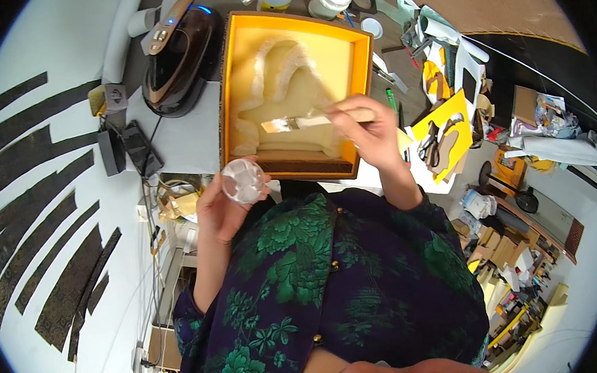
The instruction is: The person applies adhesive to the interior of a patterned lampshade frame using a brush and then places a yellow fabric cover over the frame. They smooth the fabric to fit the frame and adjust the edges.
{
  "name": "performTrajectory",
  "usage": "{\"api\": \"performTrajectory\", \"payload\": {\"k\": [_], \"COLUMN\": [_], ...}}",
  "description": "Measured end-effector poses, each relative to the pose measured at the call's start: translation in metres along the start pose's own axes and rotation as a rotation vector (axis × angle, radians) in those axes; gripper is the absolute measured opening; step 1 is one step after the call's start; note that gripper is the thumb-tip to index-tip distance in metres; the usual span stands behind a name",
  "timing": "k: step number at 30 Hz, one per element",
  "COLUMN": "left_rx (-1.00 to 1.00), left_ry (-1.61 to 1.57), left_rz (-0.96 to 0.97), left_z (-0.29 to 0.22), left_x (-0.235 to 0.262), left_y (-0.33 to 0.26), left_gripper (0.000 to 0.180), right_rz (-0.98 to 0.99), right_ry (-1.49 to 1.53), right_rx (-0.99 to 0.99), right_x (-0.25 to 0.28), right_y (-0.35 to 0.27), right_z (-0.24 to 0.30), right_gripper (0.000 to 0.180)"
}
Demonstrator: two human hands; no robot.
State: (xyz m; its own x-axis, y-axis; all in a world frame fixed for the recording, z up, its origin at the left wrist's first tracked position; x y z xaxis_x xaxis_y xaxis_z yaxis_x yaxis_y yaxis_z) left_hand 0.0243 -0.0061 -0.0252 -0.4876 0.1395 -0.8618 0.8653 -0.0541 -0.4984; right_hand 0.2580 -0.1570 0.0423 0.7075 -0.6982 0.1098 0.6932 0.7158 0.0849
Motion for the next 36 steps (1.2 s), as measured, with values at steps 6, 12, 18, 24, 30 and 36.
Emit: {"api": "performTrajectory", "payload": {"k": [6,12,18,24,30,36], "left_rx": [-0.007,-0.085,-0.178,-0.185,-0.130,-0.190], "left_ry": [0.023,0.216,0.350,0.394,0.369,0.379], "left_rz": [0.106,0.116,0.054,0.080,0.089,0.025], "left_z": [-0.003,-0.002,-0.003,-0.005,-0.005,-0.010], "left_x": [-0.013,-0.029,-0.045,-0.041,-0.046,-0.038], "left_y": [0.005,0.007,0.008,0.009,0.011,0.018], "left_gripper": [0.074,0.075,0.076,0.077,0.078,0.077], "right_rz": [-0.006,-0.043,0.003,0.013,-0.182,-0.301], "right_ry": [0.355,0.360,0.206,0.138,0.238,0.369], "right_rx": [-0.116,-0.069,0.074,0.060,-0.077,-0.193], "right_x": [-0.014,-0.029,-0.041,-0.028,-0.033,-0.019], "right_y": [-0.014,-0.034,-0.038,-0.048,-0.041,-0.042], "right_z": [0.044,0.048,0.051,0.044,0.039,0.034], "right_gripper": [0.018,0.014,0.012,0.011,0.013,0.020]}}
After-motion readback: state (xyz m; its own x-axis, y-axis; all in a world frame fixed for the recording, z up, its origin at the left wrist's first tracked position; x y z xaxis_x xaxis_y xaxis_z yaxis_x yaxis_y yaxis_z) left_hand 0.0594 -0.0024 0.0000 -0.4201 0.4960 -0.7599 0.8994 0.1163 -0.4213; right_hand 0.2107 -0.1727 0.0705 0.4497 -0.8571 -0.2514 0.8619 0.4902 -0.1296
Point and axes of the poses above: each hand's wrist, its own y-axis towards the middle knuckle, its own x-axis out of the back of the hand, z = x × y, the point moved 3 cm from there along y, towards the middle knuckle, and after that the axes turned 6 degrees about x, right-handed, at the moved point
